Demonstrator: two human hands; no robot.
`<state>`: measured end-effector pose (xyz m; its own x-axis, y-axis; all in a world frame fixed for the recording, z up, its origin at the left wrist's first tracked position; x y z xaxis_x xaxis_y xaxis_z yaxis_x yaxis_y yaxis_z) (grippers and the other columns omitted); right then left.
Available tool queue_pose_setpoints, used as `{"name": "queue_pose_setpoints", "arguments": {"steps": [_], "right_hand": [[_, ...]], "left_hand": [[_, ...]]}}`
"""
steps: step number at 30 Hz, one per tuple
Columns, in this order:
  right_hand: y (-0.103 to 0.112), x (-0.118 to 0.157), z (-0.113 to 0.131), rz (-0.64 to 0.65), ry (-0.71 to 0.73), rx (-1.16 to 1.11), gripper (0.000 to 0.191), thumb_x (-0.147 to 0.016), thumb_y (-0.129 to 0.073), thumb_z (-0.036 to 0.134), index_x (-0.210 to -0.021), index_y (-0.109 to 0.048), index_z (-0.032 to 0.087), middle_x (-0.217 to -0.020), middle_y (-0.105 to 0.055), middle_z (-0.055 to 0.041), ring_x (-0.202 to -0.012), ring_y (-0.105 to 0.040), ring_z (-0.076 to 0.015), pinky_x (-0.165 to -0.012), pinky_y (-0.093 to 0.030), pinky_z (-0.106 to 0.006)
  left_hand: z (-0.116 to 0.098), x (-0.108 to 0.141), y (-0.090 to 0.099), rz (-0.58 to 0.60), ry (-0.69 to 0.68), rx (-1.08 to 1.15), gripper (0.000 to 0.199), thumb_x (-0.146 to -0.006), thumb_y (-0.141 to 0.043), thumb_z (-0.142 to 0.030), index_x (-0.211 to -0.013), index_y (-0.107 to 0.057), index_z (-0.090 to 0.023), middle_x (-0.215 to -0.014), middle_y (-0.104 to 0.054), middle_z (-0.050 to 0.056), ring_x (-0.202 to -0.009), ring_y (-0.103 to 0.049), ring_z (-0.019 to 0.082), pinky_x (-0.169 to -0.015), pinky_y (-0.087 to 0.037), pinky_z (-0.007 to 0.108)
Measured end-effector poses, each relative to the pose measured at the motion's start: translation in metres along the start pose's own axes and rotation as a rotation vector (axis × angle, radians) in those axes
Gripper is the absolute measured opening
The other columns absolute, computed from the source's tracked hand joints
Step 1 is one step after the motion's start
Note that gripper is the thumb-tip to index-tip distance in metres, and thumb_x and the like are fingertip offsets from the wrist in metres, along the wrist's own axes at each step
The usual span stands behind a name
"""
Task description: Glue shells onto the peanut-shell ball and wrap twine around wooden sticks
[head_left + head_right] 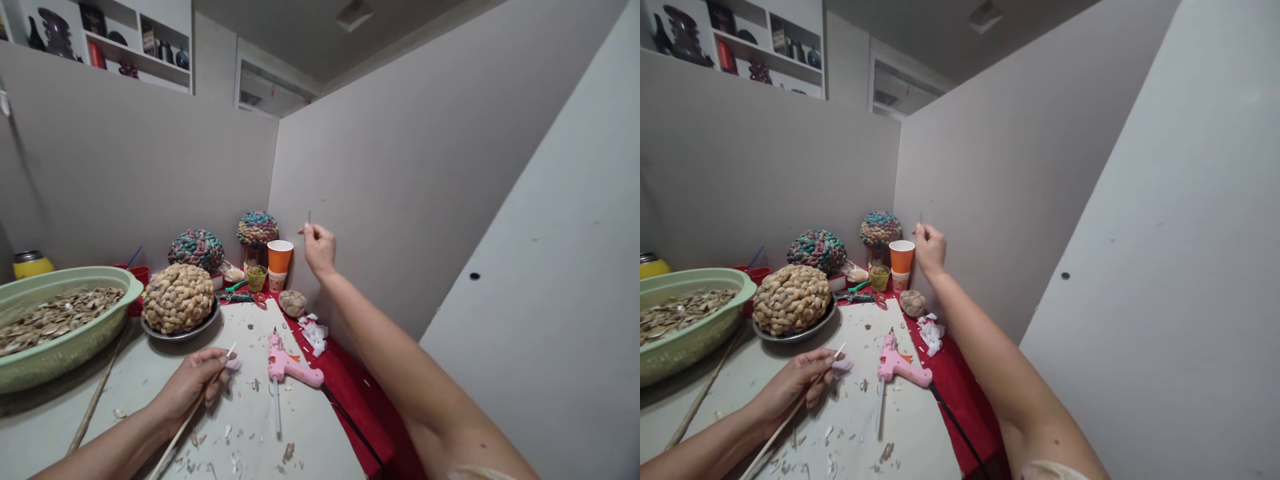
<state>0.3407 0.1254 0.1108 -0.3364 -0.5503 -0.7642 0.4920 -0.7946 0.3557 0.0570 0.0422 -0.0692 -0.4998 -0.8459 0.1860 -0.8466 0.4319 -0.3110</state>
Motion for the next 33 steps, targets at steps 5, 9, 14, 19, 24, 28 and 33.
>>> {"name": "queue_pose_setpoints", "arguments": {"steps": [5, 9, 14, 19, 24, 28, 33], "right_hand": [[0.024, -0.018, 0.026, -0.067, 0.133, -0.083, 0.034, -0.088, -0.047, 0.037, -0.065, -0.062, 0.016, -0.056, -0.055, 0.0012, -0.058, -0.052, -0.0143, -0.055, -0.034, -0.024], [0.034, -0.015, 0.039, -0.116, 0.178, -0.134, 0.032, -0.088, -0.048, 0.034, -0.065, -0.061, 0.017, -0.053, -0.049, 0.0034, -0.053, -0.047, -0.0124, -0.054, -0.033, -0.024], [0.049, -0.032, 0.050, -0.141, 0.135, -0.286, 0.030, -0.090, -0.049, 0.029, -0.065, -0.059, 0.016, -0.049, -0.046, 0.0056, -0.044, -0.044, -0.0091, -0.050, -0.037, -0.022], [0.068, -0.071, 0.066, -0.219, 0.224, -0.299, 0.033, -0.094, -0.049, 0.032, -0.065, -0.057, 0.017, -0.048, -0.045, 0.0064, -0.046, -0.046, -0.0082, -0.050, -0.041, -0.021], [0.078, -0.113, 0.082, -0.165, 0.243, -0.273, 0.036, -0.097, -0.044, 0.030, -0.065, -0.055, 0.017, -0.049, -0.047, 0.0049, -0.047, -0.045, -0.0074, -0.053, -0.041, -0.023], [0.085, -0.125, 0.102, -0.146, 0.230, -0.244, 0.037, -0.099, -0.042, 0.024, -0.064, -0.052, 0.019, -0.049, -0.047, 0.0044, -0.048, -0.043, -0.0071, -0.053, -0.039, -0.024], [0.110, -0.116, 0.136, -0.257, 0.227, -0.285, 0.041, -0.098, -0.047, 0.032, -0.059, -0.045, 0.021, -0.053, -0.045, 0.0044, -0.046, -0.040, -0.0053, -0.045, -0.034, -0.022]], "left_hand": [[-0.001, 0.000, 0.001, 0.010, 0.006, 0.017, 0.029, -0.074, -0.072, -0.030, -0.092, -0.067, -0.008, -0.059, -0.059, -0.001, -0.034, -0.034, 0.002, -0.035, -0.026, 0.016], [-0.002, 0.000, 0.003, 0.021, 0.012, 0.061, 0.028, -0.074, -0.071, -0.025, -0.096, -0.066, -0.007, -0.061, -0.059, 0.000, -0.037, -0.037, 0.003, -0.037, -0.029, 0.017], [-0.002, 0.000, 0.004, 0.015, 0.027, 0.072, 0.028, -0.074, -0.072, -0.023, -0.096, -0.065, -0.008, -0.061, -0.060, 0.001, -0.039, -0.038, 0.004, -0.038, -0.030, 0.017], [-0.002, 0.001, 0.003, -0.003, 0.034, 0.069, 0.028, -0.074, -0.073, -0.024, -0.097, -0.064, -0.009, -0.062, -0.059, -0.001, -0.039, -0.038, 0.004, -0.037, -0.029, 0.017], [-0.004, 0.004, 0.001, 0.004, 0.035, 0.068, 0.030, -0.074, -0.074, -0.024, -0.097, -0.064, -0.009, -0.062, -0.059, 0.000, -0.040, -0.040, 0.005, -0.038, -0.029, 0.017], [-0.005, 0.004, 0.001, -0.016, 0.031, 0.052, 0.031, -0.074, -0.074, -0.026, -0.098, -0.064, -0.009, -0.063, -0.061, 0.001, -0.040, -0.040, 0.004, -0.038, -0.028, 0.016], [-0.005, 0.004, 0.001, 0.020, 0.025, 0.032, 0.030, -0.077, -0.071, -0.027, -0.099, -0.064, -0.008, -0.065, -0.063, 0.003, -0.040, -0.041, 0.005, -0.038, -0.030, 0.016]]}}
Point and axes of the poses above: each hand's wrist, its own x-axis away from the middle knuckle, its own y-axis out of the back of the hand, z = x × y, the point moved 4 cm from there along -x, towards the middle knuckle
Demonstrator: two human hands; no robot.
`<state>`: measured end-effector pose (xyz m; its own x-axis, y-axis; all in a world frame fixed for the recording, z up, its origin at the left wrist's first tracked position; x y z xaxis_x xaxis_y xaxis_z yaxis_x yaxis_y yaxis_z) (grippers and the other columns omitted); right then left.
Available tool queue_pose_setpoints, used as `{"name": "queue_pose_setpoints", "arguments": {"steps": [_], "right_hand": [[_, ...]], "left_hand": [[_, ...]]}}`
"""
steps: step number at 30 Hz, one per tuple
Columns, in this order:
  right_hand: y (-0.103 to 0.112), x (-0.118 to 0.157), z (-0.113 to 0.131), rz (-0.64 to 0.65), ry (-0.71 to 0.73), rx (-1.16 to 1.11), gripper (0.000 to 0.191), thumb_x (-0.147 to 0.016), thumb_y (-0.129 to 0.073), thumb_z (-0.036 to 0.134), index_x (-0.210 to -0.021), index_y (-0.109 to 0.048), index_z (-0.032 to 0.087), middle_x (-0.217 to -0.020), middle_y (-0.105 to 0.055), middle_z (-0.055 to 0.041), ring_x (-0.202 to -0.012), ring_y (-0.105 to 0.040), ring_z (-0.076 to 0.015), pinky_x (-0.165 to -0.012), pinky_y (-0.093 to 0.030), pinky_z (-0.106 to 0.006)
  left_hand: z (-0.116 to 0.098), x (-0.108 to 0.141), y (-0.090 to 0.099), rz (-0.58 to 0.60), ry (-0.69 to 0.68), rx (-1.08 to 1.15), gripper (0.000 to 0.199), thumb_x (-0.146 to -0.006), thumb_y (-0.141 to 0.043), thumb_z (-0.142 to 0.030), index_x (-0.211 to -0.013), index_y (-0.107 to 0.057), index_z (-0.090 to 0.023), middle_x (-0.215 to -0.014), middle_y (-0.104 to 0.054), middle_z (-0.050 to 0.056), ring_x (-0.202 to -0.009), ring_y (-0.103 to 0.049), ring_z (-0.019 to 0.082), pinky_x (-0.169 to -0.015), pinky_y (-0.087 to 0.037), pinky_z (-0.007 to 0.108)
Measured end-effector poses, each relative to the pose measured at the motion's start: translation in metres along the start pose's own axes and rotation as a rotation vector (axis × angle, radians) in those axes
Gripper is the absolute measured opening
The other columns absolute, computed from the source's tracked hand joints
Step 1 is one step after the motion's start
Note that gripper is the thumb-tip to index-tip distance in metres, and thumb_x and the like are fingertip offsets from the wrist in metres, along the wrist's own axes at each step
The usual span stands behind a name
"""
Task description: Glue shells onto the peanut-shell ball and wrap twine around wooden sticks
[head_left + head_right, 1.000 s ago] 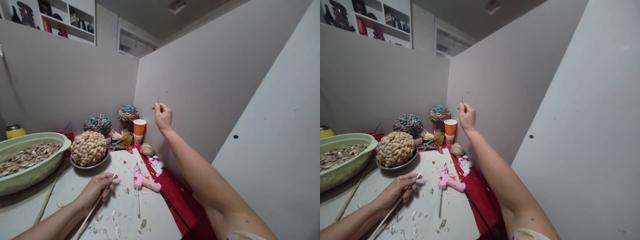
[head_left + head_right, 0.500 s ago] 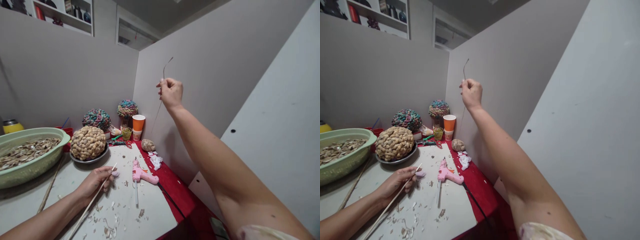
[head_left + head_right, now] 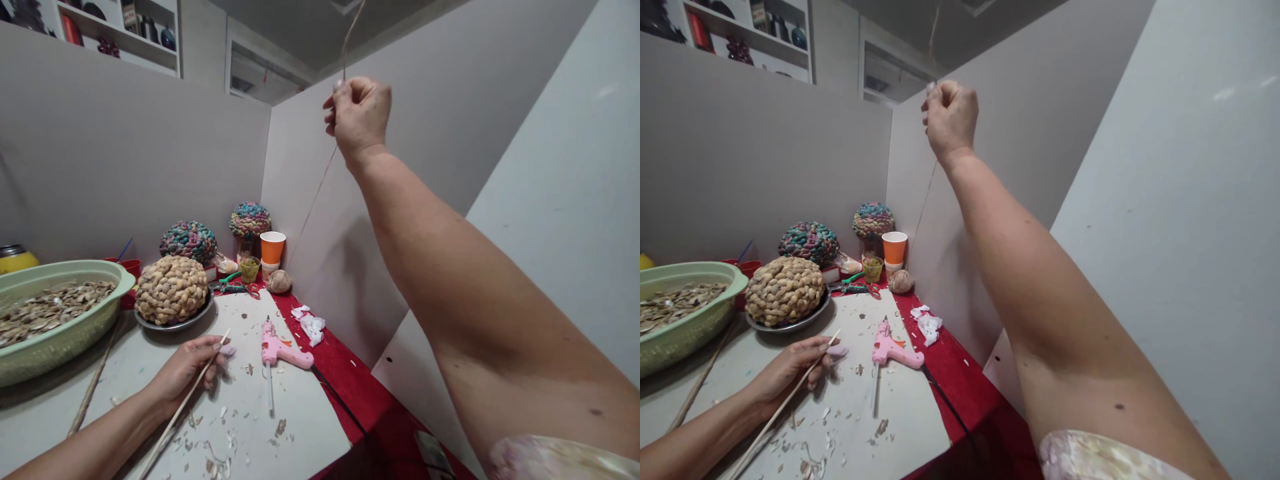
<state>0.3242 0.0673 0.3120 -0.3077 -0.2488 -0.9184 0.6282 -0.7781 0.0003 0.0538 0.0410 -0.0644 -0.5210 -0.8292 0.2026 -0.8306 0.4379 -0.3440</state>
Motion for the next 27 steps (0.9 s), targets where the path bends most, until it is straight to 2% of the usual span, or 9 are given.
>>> {"name": "queue_pose_setpoints", "arguments": {"steps": [3, 6, 8, 13, 17, 20, 22, 24, 27], "right_hand": [[0.009, -0.001, 0.019, -0.063, 0.072, -0.041, 0.041, -0.097, -0.046, 0.038, -0.060, -0.042, 0.021, -0.057, -0.044, 0.0047, -0.047, -0.041, -0.0039, -0.043, -0.034, -0.019], [0.010, 0.011, 0.024, -0.023, 0.093, -0.061, 0.040, -0.098, -0.047, 0.023, -0.059, -0.045, 0.020, -0.053, -0.045, 0.0058, -0.044, -0.042, -0.0033, -0.042, -0.033, -0.017], [0.002, 0.033, 0.020, 0.154, 0.047, -0.054, 0.039, -0.097, -0.046, 0.017, -0.058, -0.050, 0.017, -0.046, -0.045, 0.0074, -0.039, -0.040, -0.0032, -0.040, -0.031, -0.016], [-0.028, 0.141, -0.002, 1.021, -0.217, 0.005, 0.030, -0.092, -0.052, 0.018, -0.062, -0.059, 0.014, -0.043, -0.050, 0.0060, -0.035, -0.044, -0.0054, -0.037, -0.032, -0.016], [-0.033, 0.221, -0.010, 1.389, -0.256, 0.042, 0.027, -0.091, -0.050, 0.021, -0.067, -0.061, 0.014, -0.051, -0.054, 0.0034, -0.044, -0.050, -0.0070, -0.041, -0.036, -0.016], [-0.034, 0.260, -0.008, 1.533, -0.235, 0.015, 0.023, -0.089, -0.054, 0.022, -0.071, -0.065, 0.013, -0.059, -0.061, 0.0004, -0.049, -0.054, -0.0087, -0.044, -0.038, -0.017], [-0.035, 0.277, -0.004, 1.603, -0.209, -0.034, 0.021, -0.088, -0.056, 0.025, -0.075, -0.067, 0.013, -0.063, -0.062, 0.0001, -0.051, -0.055, -0.0084, -0.047, -0.039, -0.016], [-0.036, 0.288, 0.001, 1.657, -0.198, -0.132, 0.019, -0.089, -0.056, 0.025, -0.082, -0.068, 0.013, -0.064, -0.061, 0.0009, -0.054, -0.055, -0.0080, -0.050, -0.040, -0.016], [-0.037, 0.293, 0.004, 1.655, -0.266, -0.294, 0.018, -0.089, -0.056, 0.026, -0.086, -0.068, 0.013, -0.063, -0.058, 0.0025, -0.054, -0.053, -0.0076, -0.050, -0.041, -0.016]], "left_hand": [[0.001, -0.001, 0.001, 0.006, 0.002, -0.001, 0.030, -0.078, -0.070, -0.027, -0.099, -0.063, -0.008, -0.065, -0.063, 0.002, -0.039, -0.040, 0.004, -0.038, -0.029, 0.016], [0.000, -0.001, 0.001, 0.010, 0.013, 0.015, 0.029, -0.076, -0.072, -0.028, -0.097, -0.062, -0.010, -0.062, -0.060, -0.001, -0.037, -0.033, 0.002, -0.037, -0.025, 0.016], [-0.005, 0.000, 0.000, 0.005, -0.008, 0.015, 0.030, -0.074, -0.073, -0.029, -0.095, -0.061, -0.012, -0.061, -0.059, -0.003, -0.036, -0.030, 0.002, -0.036, -0.024, 0.016], [-0.035, 0.016, -0.012, -0.016, -0.181, -0.028, 0.029, -0.074, -0.075, -0.034, -0.089, -0.062, -0.014, -0.063, -0.060, -0.002, -0.038, -0.031, 0.002, -0.038, -0.026, 0.016], [-0.056, 0.035, -0.022, -0.118, -0.370, -0.121, 0.028, -0.072, -0.076, -0.038, -0.086, -0.066, -0.015, -0.081, -0.069, 0.003, -0.041, -0.036, 0.003, -0.039, -0.031, 0.018], [-0.061, 0.046, -0.027, -0.182, -0.532, -0.284, 0.025, -0.072, -0.075, -0.038, -0.085, -0.070, -0.017, -0.117, -0.065, 0.010, -0.048, -0.046, 0.006, -0.042, -0.041, 0.021], [-0.057, 0.048, -0.029, -0.166, -0.574, -0.395, 0.022, -0.074, -0.072, -0.038, -0.085, -0.072, -0.019, -0.129, -0.060, 0.010, -0.048, -0.048, 0.007, -0.045, -0.046, 0.025], [-0.051, 0.045, -0.030, -0.143, -0.549, -0.489, 0.023, -0.077, -0.070, -0.038, -0.090, -0.072, -0.019, -0.116, -0.067, 0.011, -0.047, -0.051, 0.009, -0.047, -0.049, 0.026], [-0.045, 0.038, -0.027, -0.149, -0.487, -0.539, 0.032, -0.077, -0.069, -0.041, -0.097, -0.070, -0.017, -0.078, -0.071, 0.007, -0.051, -0.057, 0.015, -0.047, -0.049, 0.026]]}}
Point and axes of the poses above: each hand's wrist, its own x-axis away from the middle knuckle, its own y-axis out of the back of the hand, z = x × y, the point moved 4 cm from there along -x, towards the middle knuckle
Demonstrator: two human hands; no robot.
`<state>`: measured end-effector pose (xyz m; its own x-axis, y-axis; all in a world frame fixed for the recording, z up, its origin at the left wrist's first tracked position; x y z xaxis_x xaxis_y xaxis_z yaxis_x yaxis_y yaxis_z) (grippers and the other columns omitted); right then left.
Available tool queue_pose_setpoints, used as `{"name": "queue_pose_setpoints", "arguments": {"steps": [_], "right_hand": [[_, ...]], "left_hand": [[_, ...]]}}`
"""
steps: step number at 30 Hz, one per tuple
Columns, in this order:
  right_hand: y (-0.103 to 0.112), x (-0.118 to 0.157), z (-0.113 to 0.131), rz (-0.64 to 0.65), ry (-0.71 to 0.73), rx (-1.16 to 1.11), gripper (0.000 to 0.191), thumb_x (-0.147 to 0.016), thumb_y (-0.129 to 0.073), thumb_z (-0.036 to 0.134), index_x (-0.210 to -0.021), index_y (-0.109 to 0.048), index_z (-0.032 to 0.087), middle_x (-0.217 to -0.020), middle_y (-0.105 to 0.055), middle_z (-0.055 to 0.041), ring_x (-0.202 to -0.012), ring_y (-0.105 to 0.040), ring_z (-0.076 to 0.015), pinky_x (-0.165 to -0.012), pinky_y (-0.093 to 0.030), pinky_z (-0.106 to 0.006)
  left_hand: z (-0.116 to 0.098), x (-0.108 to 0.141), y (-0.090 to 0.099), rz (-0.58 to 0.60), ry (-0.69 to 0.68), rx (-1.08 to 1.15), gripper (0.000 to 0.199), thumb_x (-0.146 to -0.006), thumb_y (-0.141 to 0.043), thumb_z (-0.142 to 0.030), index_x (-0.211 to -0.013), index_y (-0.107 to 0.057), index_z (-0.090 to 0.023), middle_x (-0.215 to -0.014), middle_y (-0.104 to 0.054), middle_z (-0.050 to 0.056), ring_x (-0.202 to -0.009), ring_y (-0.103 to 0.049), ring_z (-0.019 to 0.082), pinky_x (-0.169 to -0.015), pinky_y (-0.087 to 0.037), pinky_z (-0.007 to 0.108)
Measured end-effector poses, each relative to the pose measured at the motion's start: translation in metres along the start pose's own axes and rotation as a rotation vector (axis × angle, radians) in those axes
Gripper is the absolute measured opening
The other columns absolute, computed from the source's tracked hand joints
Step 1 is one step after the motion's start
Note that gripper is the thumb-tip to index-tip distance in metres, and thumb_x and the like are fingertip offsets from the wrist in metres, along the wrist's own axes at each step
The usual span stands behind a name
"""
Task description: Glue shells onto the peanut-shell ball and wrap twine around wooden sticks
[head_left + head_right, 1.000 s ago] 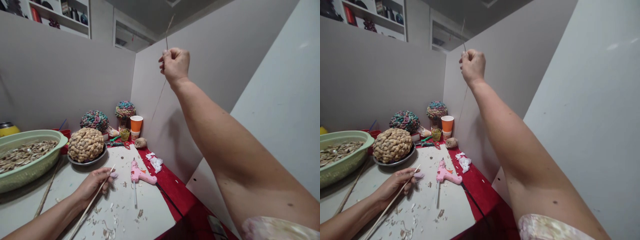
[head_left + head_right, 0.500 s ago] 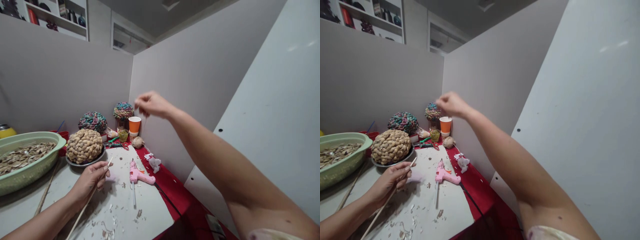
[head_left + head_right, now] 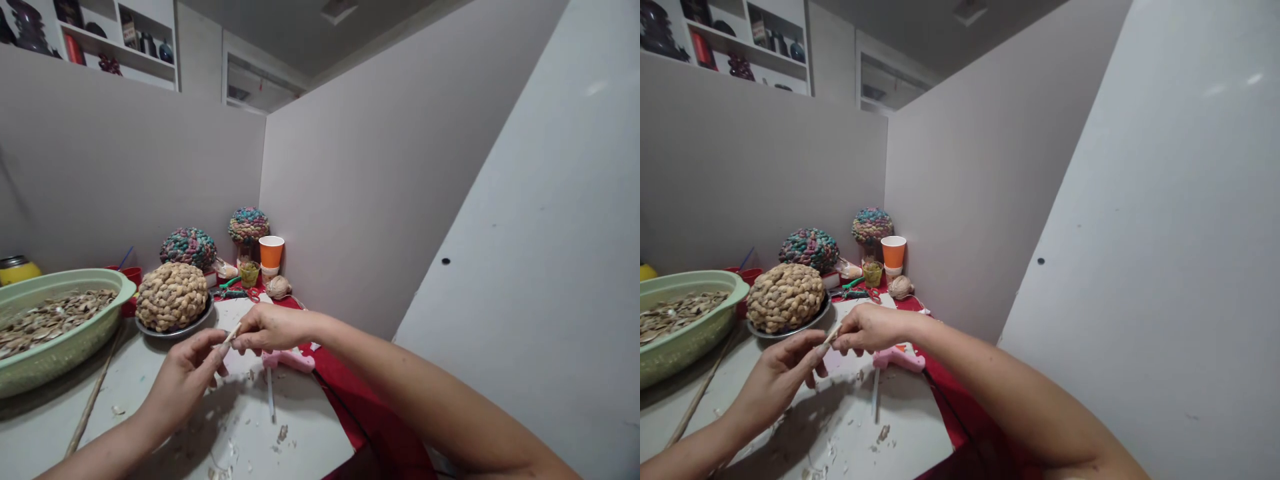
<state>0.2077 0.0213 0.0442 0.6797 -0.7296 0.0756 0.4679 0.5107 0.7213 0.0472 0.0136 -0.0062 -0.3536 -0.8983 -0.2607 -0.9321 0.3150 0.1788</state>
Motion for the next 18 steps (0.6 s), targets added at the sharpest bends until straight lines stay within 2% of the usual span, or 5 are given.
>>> {"name": "queue_pose_setpoints", "arguments": {"steps": [5, 10, 12, 15, 18], "right_hand": [[0.018, 0.004, -0.012, -0.066, -0.082, -0.065, 0.021, -0.085, -0.063, 0.033, -0.078, -0.067, 0.013, -0.060, -0.058, 0.0030, -0.053, -0.054, -0.0083, -0.048, -0.042, -0.017], [0.069, 0.021, -0.057, -0.423, -0.329, 0.126, 0.025, -0.095, -0.050, 0.032, -0.111, -0.063, 0.018, -0.100, -0.069, -0.0045, -0.085, -0.064, -0.0143, -0.064, -0.049, -0.020], [0.083, 0.033, -0.084, -0.519, -0.470, 0.210, 0.022, -0.095, -0.051, 0.026, -0.109, -0.064, 0.016, -0.111, -0.066, -0.0085, -0.095, -0.062, -0.0179, -0.073, -0.050, -0.025], [0.088, 0.049, -0.121, -0.522, -0.700, 0.313, 0.023, -0.094, -0.056, 0.029, -0.113, -0.061, 0.018, -0.118, -0.061, -0.0087, -0.099, -0.061, -0.0207, -0.083, -0.053, -0.037], [0.080, 0.060, -0.144, -0.452, -0.822, 0.378, 0.028, -0.094, -0.056, 0.031, -0.119, -0.057, 0.018, -0.120, -0.059, -0.0086, -0.100, -0.061, -0.0214, -0.084, -0.053, -0.041]], "left_hand": [[-0.004, -0.008, 0.009, -0.087, 0.051, 0.067, 0.039, -0.070, -0.073, -0.047, -0.093, -0.067, -0.015, -0.055, -0.060, -0.001, -0.042, -0.048, 0.011, -0.039, -0.037, 0.020], [-0.012, -0.009, 0.018, -0.156, 0.084, 0.168, 0.041, -0.070, -0.075, -0.048, -0.097, -0.065, -0.018, -0.057, -0.061, -0.003, -0.040, -0.039, 0.007, -0.036, -0.027, 0.016], [-0.015, -0.008, 0.020, -0.175, 0.092, 0.215, 0.042, -0.069, -0.076, -0.047, -0.098, -0.064, -0.019, -0.058, -0.061, -0.003, -0.040, -0.040, 0.006, -0.036, -0.027, 0.015], [-0.024, -0.004, 0.025, -0.227, 0.079, 0.291, 0.039, -0.067, -0.079, -0.043, -0.096, -0.065, -0.020, -0.059, -0.063, -0.003, -0.042, -0.044, 0.006, -0.036, -0.031, 0.014], [-0.042, 0.002, 0.034, -0.314, 0.056, 0.396, 0.041, -0.061, -0.084, -0.039, -0.094, -0.066, -0.023, -0.065, -0.065, -0.003, -0.044, -0.048, 0.006, -0.035, -0.035, 0.012]]}}
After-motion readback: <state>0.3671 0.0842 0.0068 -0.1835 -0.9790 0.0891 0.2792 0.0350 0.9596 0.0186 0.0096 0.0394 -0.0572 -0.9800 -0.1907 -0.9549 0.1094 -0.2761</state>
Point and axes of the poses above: each hand's wrist, its own x-axis away from the middle knuckle, its own y-axis out of the back of the hand, z = x × y, the point moved 4 cm from there along -x, towards the middle knuckle
